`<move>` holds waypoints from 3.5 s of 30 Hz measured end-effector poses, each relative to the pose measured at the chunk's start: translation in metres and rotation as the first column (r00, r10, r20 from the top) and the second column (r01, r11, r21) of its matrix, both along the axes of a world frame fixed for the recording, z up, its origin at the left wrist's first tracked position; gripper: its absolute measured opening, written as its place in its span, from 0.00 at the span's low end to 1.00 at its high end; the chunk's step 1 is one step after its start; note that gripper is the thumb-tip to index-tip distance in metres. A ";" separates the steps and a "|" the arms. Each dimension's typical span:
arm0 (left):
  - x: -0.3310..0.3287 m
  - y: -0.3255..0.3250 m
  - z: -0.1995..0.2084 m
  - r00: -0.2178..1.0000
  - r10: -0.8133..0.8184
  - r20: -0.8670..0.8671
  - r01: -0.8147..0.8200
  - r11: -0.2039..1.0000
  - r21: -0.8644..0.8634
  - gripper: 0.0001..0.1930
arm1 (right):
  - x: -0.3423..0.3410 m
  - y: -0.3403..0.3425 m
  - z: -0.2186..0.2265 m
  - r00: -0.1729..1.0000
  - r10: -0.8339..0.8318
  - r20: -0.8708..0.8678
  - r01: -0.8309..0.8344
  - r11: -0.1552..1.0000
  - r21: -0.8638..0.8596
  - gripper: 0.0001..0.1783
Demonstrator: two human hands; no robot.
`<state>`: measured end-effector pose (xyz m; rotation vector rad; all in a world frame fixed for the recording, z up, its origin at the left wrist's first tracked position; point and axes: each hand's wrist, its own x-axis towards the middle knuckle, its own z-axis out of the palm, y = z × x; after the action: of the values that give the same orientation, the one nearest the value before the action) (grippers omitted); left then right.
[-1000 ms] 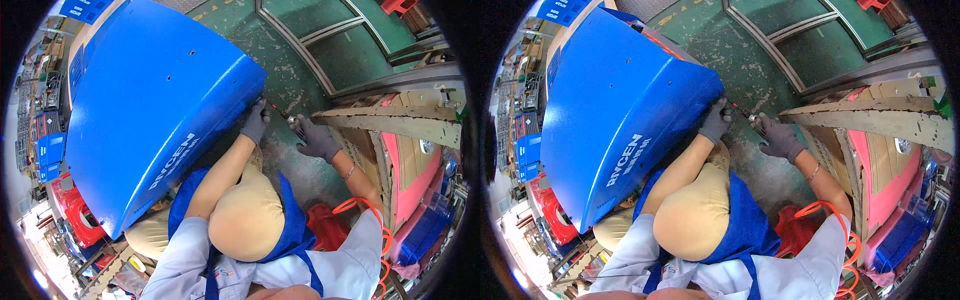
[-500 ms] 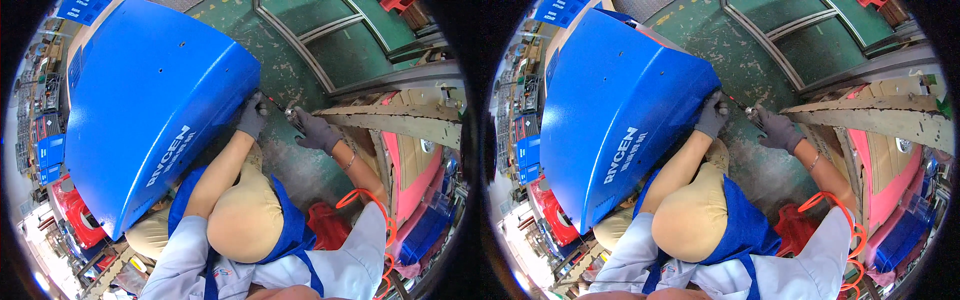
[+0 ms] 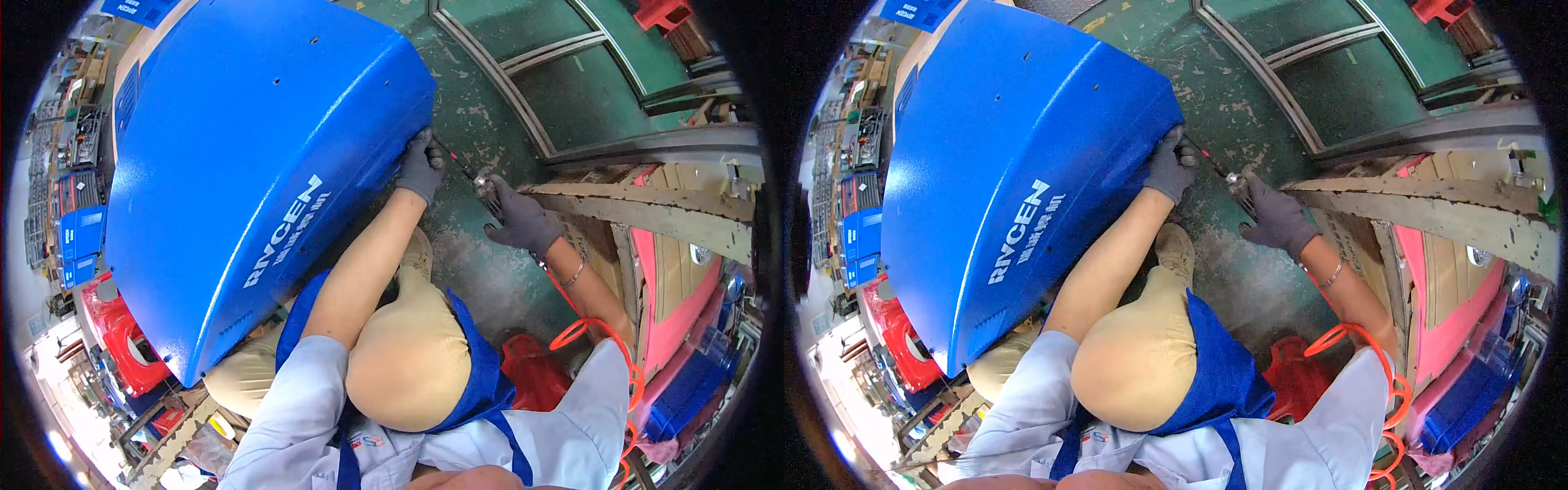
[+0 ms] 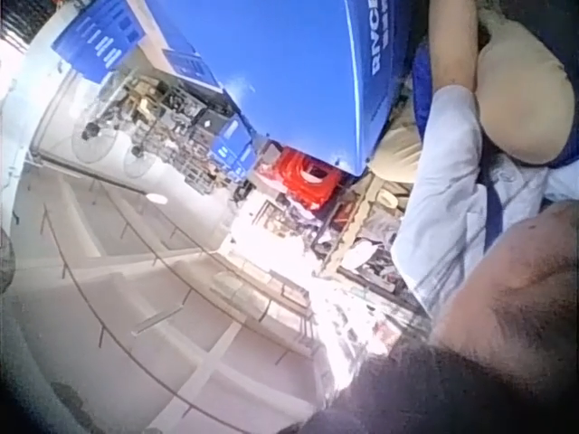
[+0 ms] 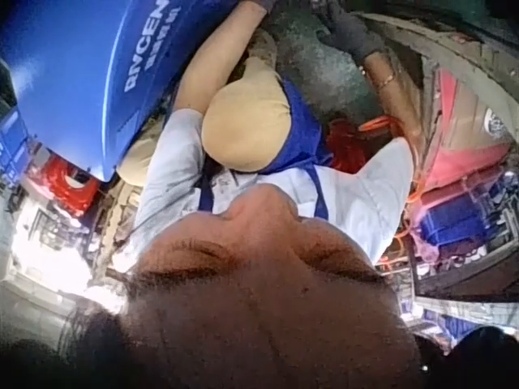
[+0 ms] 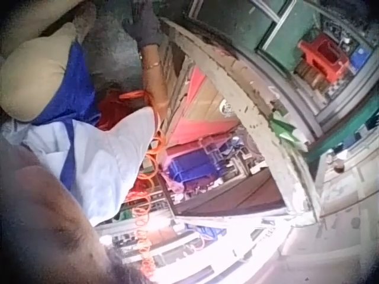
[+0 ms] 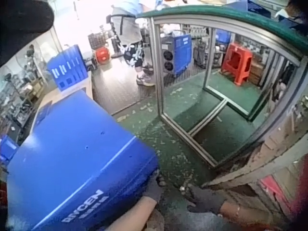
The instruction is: The person assembles an electronic enclosure by securing an enclosure panel to an electronic unit with screws, using a pneumatic screwdriver.
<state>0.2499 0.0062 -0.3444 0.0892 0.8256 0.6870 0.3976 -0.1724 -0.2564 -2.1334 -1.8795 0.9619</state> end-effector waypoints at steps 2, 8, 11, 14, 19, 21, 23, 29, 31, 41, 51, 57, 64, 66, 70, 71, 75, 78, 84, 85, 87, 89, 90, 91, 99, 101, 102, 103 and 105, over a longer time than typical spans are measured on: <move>-0.002 0.002 -0.003 1.000 0.013 0.011 -0.013 1.000 0.001 0.04 | -0.006 -0.006 0.006 0.997 -0.071 -0.011 0.070 0.993 -0.096 0.55; -0.064 -0.063 -0.050 0.955 -0.208 -0.211 0.223 0.974 0.048 0.06 | -0.027 -0.052 -0.014 0.975 -0.177 -0.135 0.158 0.977 -0.144 0.55; -0.118 -0.095 -0.079 0.971 -0.156 -0.181 0.169 0.984 0.059 0.05 | -0.048 -0.049 -0.032 0.977 -0.133 -0.168 0.098 0.975 -0.201 0.55; -0.136 -0.106 -0.076 0.988 -0.134 -0.077 0.138 0.990 0.040 0.06 | -0.058 -0.045 -0.055 0.970 -0.112 -0.217 0.074 0.982 -0.175 0.55; -0.164 -0.082 -0.057 0.979 -0.133 -0.157 0.146 0.986 0.077 0.09 | -0.062 -0.013 -0.076 0.964 -0.156 -0.214 0.130 0.983 -0.130 0.56; -0.169 -0.075 -0.058 0.995 0.036 -0.093 -0.048 0.991 -0.126 0.09 | -0.055 -0.003 -0.081 0.963 -0.177 -0.204 0.132 0.968 -0.215 0.56; -0.171 -0.075 -0.069 0.981 0.076 -0.178 -0.111 0.974 -0.196 0.10 | -0.048 0.000 -0.095 0.968 -0.162 -0.191 0.133 0.979 -0.156 0.56; -0.203 -0.054 -0.120 0.942 0.298 -0.154 -0.335 0.864 -0.376 0.09 | -0.056 0.022 -0.080 0.981 -0.096 -0.166 0.065 0.980 -0.186 0.54; -0.209 -0.047 -0.123 0.935 0.346 -0.075 -0.351 0.882 -0.313 0.10 | -0.061 0.028 -0.078 0.984 -0.066 -0.165 0.036 0.984 -0.176 0.55; -0.170 -0.040 -0.090 0.902 0.432 -0.005 -0.398 0.827 -0.398 0.09 | -0.028 0.018 -0.117 0.985 0.022 -0.170 -0.030 0.999 -0.046 0.58; -0.161 -0.038 -0.086 0.900 0.435 0.009 -0.400 0.834 -0.379 0.10 | -0.007 0.026 -0.154 0.994 0.084 -0.072 -0.091 0.991 -0.098 0.58; -0.156 -0.036 -0.082 0.915 0.403 -0.035 -0.388 0.850 -0.357 0.09 | -0.005 0.022 -0.158 0.990 0.107 -0.093 -0.108 0.994 -0.004 0.63; -0.145 -0.040 -0.066 0.953 0.089 -0.290 -0.194 0.915 -0.354 0.10 | -0.021 -0.002 -0.142 0.985 0.098 -0.141 -0.073 0.982 0.172 0.62; -0.129 -0.040 -0.049 0.977 -0.058 -0.206 0.047 0.997 -0.060 0.08 | -0.027 -0.014 -0.127 0.991 0.034 -0.132 -0.027 0.998 0.053 0.59; -0.103 -0.047 -0.036 0.972 -0.138 -0.192 0.136 0.990 -0.022 0.12 | -0.027 -0.055 -0.161 0.839 0.031 -0.543 -0.023 1.000 0.022 0.57; -0.123 -0.046 -0.044 0.945 -0.194 -0.265 0.207 0.978 0.021 0.11 | -0.049 -0.049 -0.133 0.903 0.070 -0.425 -0.080 0.997 -0.006 0.55; -0.156 -0.070 -0.049 0.818 -0.287 -0.499 0.443 0.867 0.227 0.13 | -0.085 -0.043 -0.033 0.946 0.092 -0.311 -0.149 0.975 -0.165 0.52; -0.147 -0.092 -0.014 0.962 -0.077 -0.263 0.084 0.996 0.014 0.14 | -0.086 -0.063 -0.031 0.933 0.143 -0.332 -0.180 0.980 -0.083 0.52; -0.224 -0.095 0.024 0.963 0.194 -0.189 -0.172 0.977 0.127 0.14 | -0.132 -0.031 0.005 0.944 0.174 -0.281 -0.162 0.985 0.065 0.55; -0.228 -0.097 0.037 0.948 0.209 -0.239 -0.174 0.972 0.160 0.14 | -0.135 -0.029 0.009 0.941 0.195 -0.278 -0.167 0.978 0.121 0.54; -0.229 -0.098 0.078 0.954 0.198 -0.223 -0.157 0.970 0.187 0.15 | -0.136 -0.028 0.023 0.937 0.218 -0.273 -0.173 0.968 0.182 0.53; -0.233 -0.099 0.100 0.963 0.187 -0.197 -0.146 0.968 0.204 0.16 | -0.138 -0.029 0.041 0.914 0.238 -0.328 -0.178 0.963 0.204 0.55; -0.236 -0.098 0.109 0.972 0.183 -0.150 -0.145 0.962 0.233 0.17 | -0.140 -0.029 0.048 0.913 0.244 -0.326 -0.183 0.961 0.206 0.55; -0.236 -0.096 0.116 0.979 0.174 -0.101 -0.143 0.955 0.260 0.18 | -0.143 -0.029 0.054 0.910 0.255 -0.328 -0.190 0.957 0.217 0.56; -0.234 -0.077 0.142 0.999 0.035 -0.008 -0.027 0.889 0.457 0.17 | -0.162 -0.020 0.083 0.918 0.247 -0.312 -0.241 0.969 0.056 0.56; -0.233 -0.076 0.141 0.999 0.027 0.030 -0.037 0.895 0.444 0.17 | -0.164 -0.019 0.083 0.913 0.242 -0.328 -0.218 0.970 0.107 0.57; -0.232 -0.077 0.141 0.998 0.052 0.021 -0.056 0.888 0.456 0.16 | -0.166 -0.019 0.084 0.913 0.245 -0.325 -0.223 0.969 0.104 0.57; -0.231 -0.077 0.142 0.997 0.077 0.011 -0.073 0.881 0.468 0.16 | -0.168 -0.019 0.085 0.912 0.229 -0.341 -0.208 0.973 0.096 0.57; -0.230 -0.076 0.139 0.997 0.073 0.019 -0.074 0.887 0.455 0.15 | -0.170 -0.019 0.082 0.910 0.214 -0.354 -0.195 0.977 0.089 0.57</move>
<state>0.0196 -0.0693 -0.2054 0.4851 0.6543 0.9449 0.2275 -0.1912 -0.1739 -1.6121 -1.9332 1.2347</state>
